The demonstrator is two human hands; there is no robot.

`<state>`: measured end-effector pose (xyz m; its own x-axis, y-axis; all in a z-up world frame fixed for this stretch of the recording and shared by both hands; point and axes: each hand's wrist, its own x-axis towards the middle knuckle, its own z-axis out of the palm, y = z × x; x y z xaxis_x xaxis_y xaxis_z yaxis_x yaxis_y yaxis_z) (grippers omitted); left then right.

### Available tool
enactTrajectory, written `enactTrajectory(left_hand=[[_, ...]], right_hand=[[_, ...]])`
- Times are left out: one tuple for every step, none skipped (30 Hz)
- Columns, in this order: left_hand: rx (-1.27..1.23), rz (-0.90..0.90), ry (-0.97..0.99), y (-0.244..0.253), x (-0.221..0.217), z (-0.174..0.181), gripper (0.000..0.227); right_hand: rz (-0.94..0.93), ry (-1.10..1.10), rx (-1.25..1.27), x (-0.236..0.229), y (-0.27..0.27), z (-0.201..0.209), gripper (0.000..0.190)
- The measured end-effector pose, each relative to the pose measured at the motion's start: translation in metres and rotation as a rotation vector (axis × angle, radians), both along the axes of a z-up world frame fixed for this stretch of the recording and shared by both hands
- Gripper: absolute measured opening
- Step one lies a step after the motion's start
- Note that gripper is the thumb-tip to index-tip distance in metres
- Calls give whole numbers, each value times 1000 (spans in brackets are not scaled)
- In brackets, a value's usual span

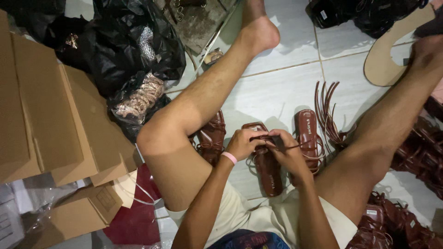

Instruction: The person sits on the floor and weaves thin brown straps through the slots of a brown sandal sole. They pull the straps tight and adjust the weave pattern on the upper part of the sandal. The person handles multiple sandals and loose straps during the process.

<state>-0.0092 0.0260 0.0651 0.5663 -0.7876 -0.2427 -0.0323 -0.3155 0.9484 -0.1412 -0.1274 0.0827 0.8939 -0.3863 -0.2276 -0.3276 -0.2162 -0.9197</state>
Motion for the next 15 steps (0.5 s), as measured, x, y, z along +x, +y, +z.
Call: enactTrajectory(left_hand=[[-18, 12, -33, 0, -1, -1, 26], [-34, 24, -65, 1, -1, -2, 25], [-50, 35, -98, 2, -2, -3, 23], [-39, 51, -120, 1, -2, -4, 22], [-28, 68, -142, 1, -4, -5, 22], [-18, 85, -165, 0, -4, -5, 21], [-40, 82, -185, 0, -3, -7, 23], [-60, 79, -205, 0, -2, -8, 26], [-81, 76, -224, 1, -1, -9, 29], [-34, 88, -84, 2, 1, -10, 33], [13, 98, 56, 3, 4, -13, 39], [59, 106, 196, 3, 6, -16, 45], [77, 101, 160, 2, 6, -19, 36], [96, 99, 119, 1, 9, -24, 28], [114, 97, 78, 1, 11, -29, 23]], right_hand=[[12, 17, -154, 0, 0, -1, 32], [12, -25, -224, 1, 3, -3, 31], [12, -67, -294, 2, 6, -4, 30], [12, -110, -368, 2, 7, -4, 29], [3, -93, -371, 2, 8, -3, 30], [-5, -75, -377, 2, 9, -1, 31], [-13, -58, -382, 2, 10, 0, 32], [-26, -63, -346, 2, 11, 1, 32], [-39, -68, -310, 1, 13, 2, 32], [-51, -72, -276, -1, 13, 3, 32], [-56, -49, -277, -2, 13, 2, 33], [-63, -25, -279, -3, 13, 0, 33], [-71, -1, -281, -5, 13, -1, 34], [-67, -42, -246, -4, 15, -3, 35], [-63, -82, -210, -4, 17, -5, 35]])
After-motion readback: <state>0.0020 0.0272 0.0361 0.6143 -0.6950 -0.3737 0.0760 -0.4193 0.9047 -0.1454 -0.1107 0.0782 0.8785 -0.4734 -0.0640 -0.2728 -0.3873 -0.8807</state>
